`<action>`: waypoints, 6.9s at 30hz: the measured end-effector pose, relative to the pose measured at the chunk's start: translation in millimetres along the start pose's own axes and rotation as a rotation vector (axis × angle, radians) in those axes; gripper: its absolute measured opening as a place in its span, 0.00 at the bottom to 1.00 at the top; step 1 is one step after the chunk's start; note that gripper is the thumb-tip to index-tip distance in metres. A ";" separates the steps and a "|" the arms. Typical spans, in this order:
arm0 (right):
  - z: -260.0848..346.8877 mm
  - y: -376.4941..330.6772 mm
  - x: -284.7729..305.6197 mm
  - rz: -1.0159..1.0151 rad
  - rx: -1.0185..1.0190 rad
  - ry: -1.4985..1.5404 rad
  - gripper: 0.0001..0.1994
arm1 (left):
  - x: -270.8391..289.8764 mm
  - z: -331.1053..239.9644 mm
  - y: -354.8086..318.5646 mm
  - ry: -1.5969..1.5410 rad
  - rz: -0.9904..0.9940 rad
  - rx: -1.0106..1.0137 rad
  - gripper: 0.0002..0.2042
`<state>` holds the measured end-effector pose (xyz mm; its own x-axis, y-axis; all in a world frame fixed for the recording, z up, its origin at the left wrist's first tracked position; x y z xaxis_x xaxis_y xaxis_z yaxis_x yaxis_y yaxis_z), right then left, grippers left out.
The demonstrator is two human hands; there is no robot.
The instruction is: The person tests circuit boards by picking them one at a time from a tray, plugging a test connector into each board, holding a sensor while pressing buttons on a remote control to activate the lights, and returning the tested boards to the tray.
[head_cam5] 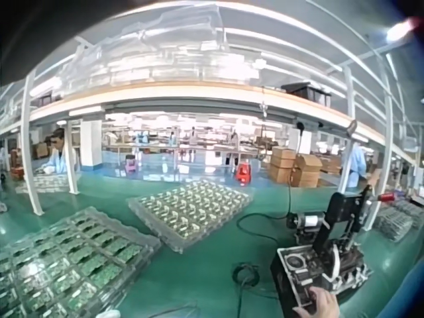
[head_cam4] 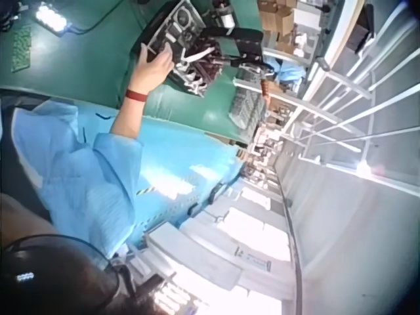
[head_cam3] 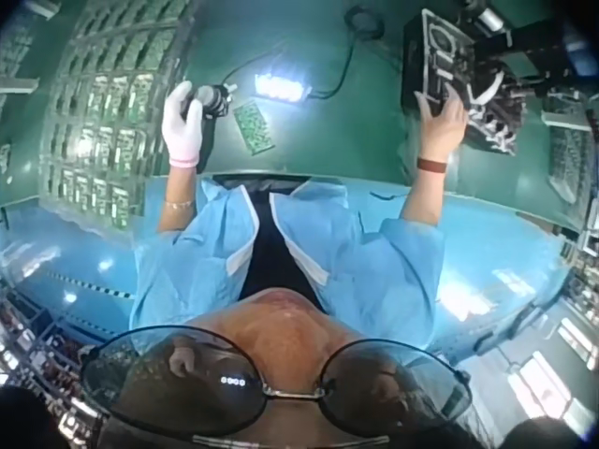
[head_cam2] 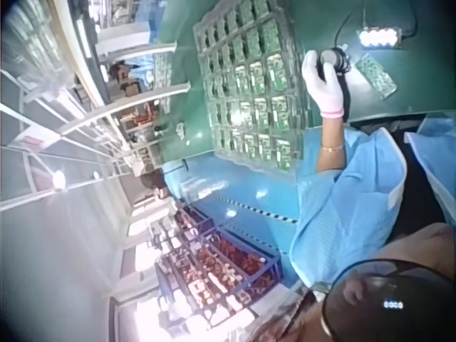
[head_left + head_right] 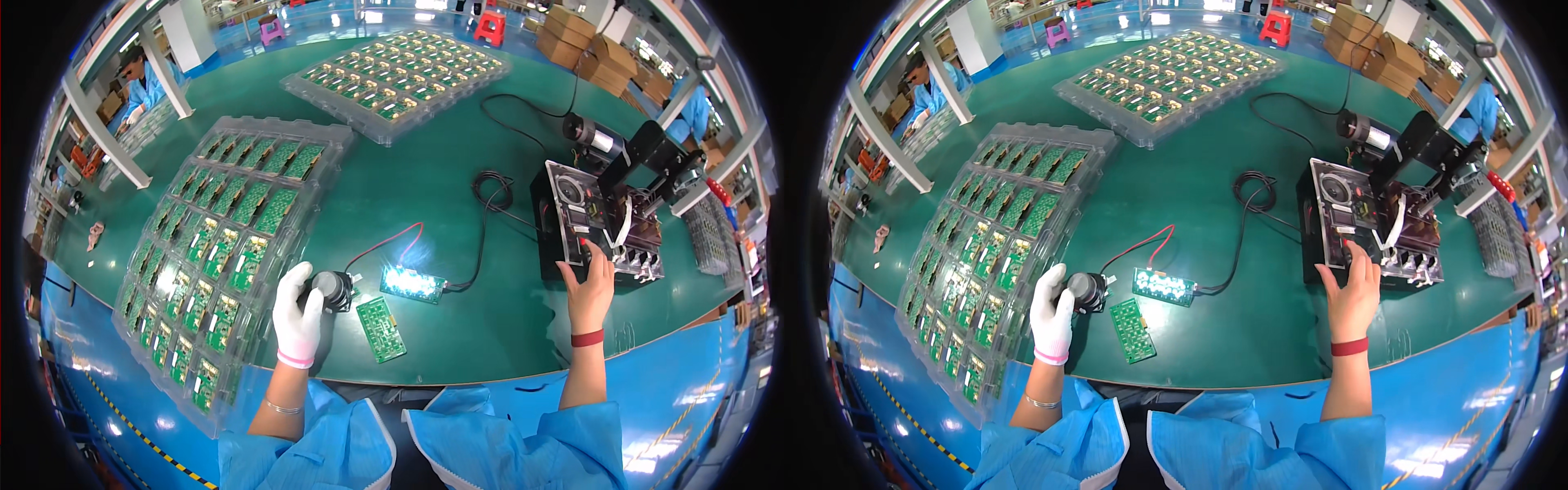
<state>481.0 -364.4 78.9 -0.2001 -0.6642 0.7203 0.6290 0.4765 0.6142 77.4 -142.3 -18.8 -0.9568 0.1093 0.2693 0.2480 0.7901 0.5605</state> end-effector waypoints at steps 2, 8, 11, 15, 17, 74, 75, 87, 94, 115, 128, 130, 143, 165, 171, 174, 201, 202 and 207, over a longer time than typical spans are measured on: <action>0.0 2.2 -0.8 0.026 0.003 -0.009 0.27 | -2.0 -4.8 2.0 0.039 0.028 -0.030 0.19; -8.5 22.2 -1.8 0.150 0.013 -0.061 0.29 | -1.6 -6.1 1.9 -0.006 -0.006 0.019 0.18; 6.0 18.3 -3.5 0.145 -0.016 -0.038 0.27 | -0.7 -8.5 2.8 0.006 -0.013 0.022 0.19; 73.7 -19.8 -24.5 0.277 0.090 0.344 0.23 | 0.9 -8.5 0.6 0.136 0.007 -0.052 0.19; 104.8 -39.0 -41.9 0.513 0.149 0.436 0.23 | -3.2 -21.9 4.3 0.188 0.016 -0.115 0.19; 145.1 -77.3 -79.4 0.871 0.145 1.017 0.01 | -111.7 -115.8 19.2 0.182 0.810 -0.228 0.17; 145.2 -78.0 -80.7 0.901 0.139 1.018 0.00 | -112.3 -114.6 18.4 0.182 0.808 -0.230 0.17; 128.9 -75.7 -91.6 0.876 -0.082 1.063 0.03 | 9.6 -139.8 66.4 0.377 0.383 -0.268 0.11; 138.5 -78.6 -91.7 0.836 0.118 0.945 0.01 | 189.3 -95.1 97.0 1.212 -0.146 -0.604 0.06; 131.4 -73.2 -95.1 0.811 -0.085 0.953 0.03 | 212.5 -8.1 79.1 0.956 0.054 -0.138 0.08; 136.8 -71.6 -82.0 0.706 0.067 0.933 0.05 | -92.2 -92.0 -21.0 0.751 0.693 -0.312 0.22; 137.7 -71.7 -80.8 0.691 0.066 0.959 0.05 | -105.3 -91.5 -23.7 0.742 0.682 -0.321 0.22; 130.5 -67.8 -86.8 0.694 -0.008 0.944 0.07 | -106.1 -34.1 -18.9 -0.467 0.370 0.395 0.14; 134.3 -65.3 -82.3 0.821 0.026 0.843 0.05 | -119.6 -43.9 -13.8 -0.406 0.493 0.307 0.10; 131.7 -70.7 -87.6 0.848 0.001 0.872 0.05 | -120.4 -51.7 -13.1 -0.206 0.552 0.177 0.10; 132.7 -71.7 -88.0 0.822 -0.013 0.875 0.04 | -120.3 -46.2 -18.7 -0.231 0.527 0.176 0.09; 139.9 -71.5 -86.7 0.997 -0.035 0.818 0.09 | -121.8 -34.8 -9.9 -0.775 0.222 0.552 0.20; 139.1 -72.2 -86.8 0.995 -0.038 0.819 0.09 | -120.4 -38.2 -8.2 -0.742 0.224 0.509 0.20; 134.5 -74.3 -88.6 0.981 -0.079 0.849 0.10 | -118.7 -46.6 -6.4 -0.734 0.233 0.406 0.21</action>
<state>350.9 -263.4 12.9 0.8830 -0.2287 0.4098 0.2888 0.9531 -0.0905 196.5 -188.4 -17.8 -0.7790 0.5454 -0.3093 0.5100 0.8382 0.1934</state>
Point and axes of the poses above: each hand's wrist, its own y-axis towards the middle knuckle, its own x-axis out of the back of the hand, z = x × y, the point moved 8 cm from there along y, towards the middle knuckle, and after that the axes turned 12 degrees about -x, right-handed, at the moved point
